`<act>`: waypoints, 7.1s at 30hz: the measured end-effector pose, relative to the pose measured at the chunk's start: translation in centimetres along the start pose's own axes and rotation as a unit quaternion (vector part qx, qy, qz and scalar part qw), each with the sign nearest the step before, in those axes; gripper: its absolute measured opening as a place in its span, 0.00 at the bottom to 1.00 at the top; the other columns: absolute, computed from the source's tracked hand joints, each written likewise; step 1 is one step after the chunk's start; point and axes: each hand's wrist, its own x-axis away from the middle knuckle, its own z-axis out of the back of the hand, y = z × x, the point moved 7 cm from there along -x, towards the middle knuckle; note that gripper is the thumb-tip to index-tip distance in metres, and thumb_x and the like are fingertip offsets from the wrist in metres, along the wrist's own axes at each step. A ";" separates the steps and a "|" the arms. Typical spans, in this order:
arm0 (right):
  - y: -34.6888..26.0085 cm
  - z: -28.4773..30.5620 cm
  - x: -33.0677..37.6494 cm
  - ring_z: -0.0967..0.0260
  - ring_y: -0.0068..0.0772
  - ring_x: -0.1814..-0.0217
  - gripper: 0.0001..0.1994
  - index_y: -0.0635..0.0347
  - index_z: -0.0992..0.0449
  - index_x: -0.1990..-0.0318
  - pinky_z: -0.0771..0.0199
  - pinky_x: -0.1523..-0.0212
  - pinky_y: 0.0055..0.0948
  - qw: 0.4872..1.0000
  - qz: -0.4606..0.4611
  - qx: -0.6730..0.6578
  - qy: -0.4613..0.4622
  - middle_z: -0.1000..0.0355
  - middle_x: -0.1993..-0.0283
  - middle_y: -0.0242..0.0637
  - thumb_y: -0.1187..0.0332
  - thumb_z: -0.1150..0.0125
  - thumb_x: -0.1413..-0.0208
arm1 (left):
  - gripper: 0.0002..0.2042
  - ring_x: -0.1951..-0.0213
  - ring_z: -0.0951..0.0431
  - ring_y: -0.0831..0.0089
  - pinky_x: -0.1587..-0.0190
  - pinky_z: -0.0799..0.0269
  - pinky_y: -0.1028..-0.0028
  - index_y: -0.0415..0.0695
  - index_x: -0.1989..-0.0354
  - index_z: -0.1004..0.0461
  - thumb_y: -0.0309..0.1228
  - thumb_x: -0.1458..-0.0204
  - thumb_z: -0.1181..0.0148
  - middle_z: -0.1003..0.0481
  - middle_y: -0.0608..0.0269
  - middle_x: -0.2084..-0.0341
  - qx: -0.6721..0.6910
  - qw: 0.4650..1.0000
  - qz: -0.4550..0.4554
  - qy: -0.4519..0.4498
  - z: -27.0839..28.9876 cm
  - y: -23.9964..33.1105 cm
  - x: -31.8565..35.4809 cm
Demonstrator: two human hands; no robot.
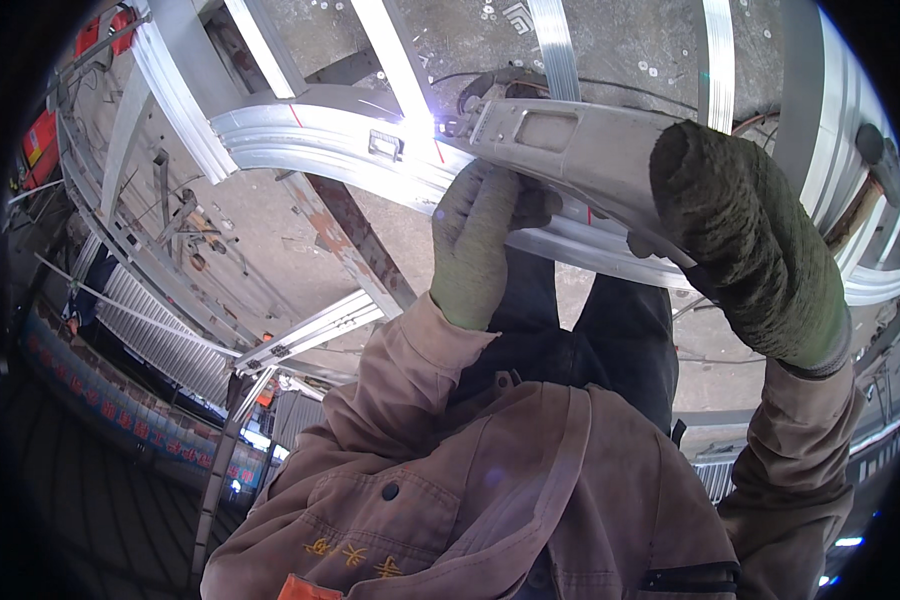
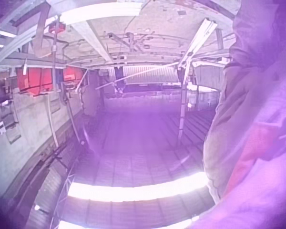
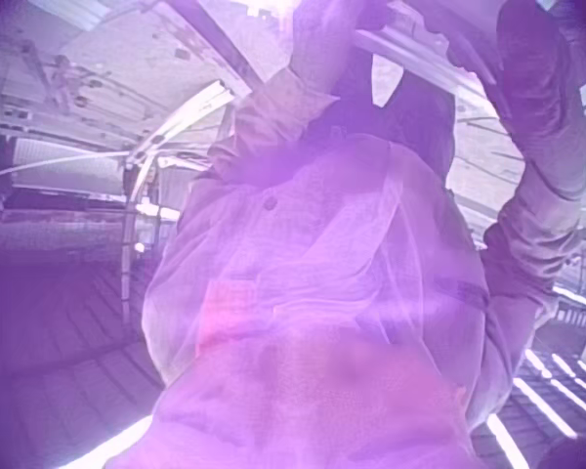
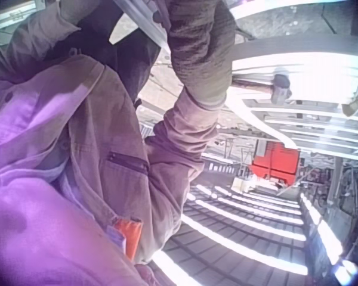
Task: The person welds curved metal frame sections using a handheld welding torch, then uses a hammer to tap and align the joints. The person repeats welding and hammering on different segments of the frame structure.
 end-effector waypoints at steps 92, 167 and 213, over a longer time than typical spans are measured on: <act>-0.1 2.0 3.6 0.19 0.34 0.44 0.41 0.65 0.24 0.27 0.19 0.43 0.38 0.997 -0.029 -0.067 0.029 0.17 0.41 0.45 0.38 0.29 0.32 | 0.13 0.57 0.18 0.78 0.51 0.20 0.72 0.35 0.45 0.21 0.33 0.20 0.47 0.16 0.60 0.58 -0.068 0.997 -0.015 0.017 -0.1 -0.2 0.2; 4.3 7.3 9.5 0.12 0.53 0.44 0.65 0.83 0.35 0.26 0.07 0.42 0.43 0.944 -0.049 -0.272 0.179 0.21 0.42 0.74 0.15 0.47 0.39 | 0.12 0.60 0.17 0.81 0.57 0.21 0.78 0.37 0.47 0.13 0.32 0.31 0.30 0.13 0.64 0.62 -0.251 0.954 -0.131 0.098 0.4 11.2 -3.6; 4.0 12.7 17.8 0.15 0.53 0.44 0.37 0.66 0.30 0.24 0.14 0.41 0.47 0.971 -0.018 0.194 0.136 0.18 0.42 0.54 0.65 0.29 0.42 | 0.31 0.50 0.11 0.38 0.45 0.15 0.52 0.26 0.54 0.17 0.51 0.42 0.30 0.14 0.29 0.56 -0.641 0.767 -0.007 0.003 -5.1 1.6 -10.8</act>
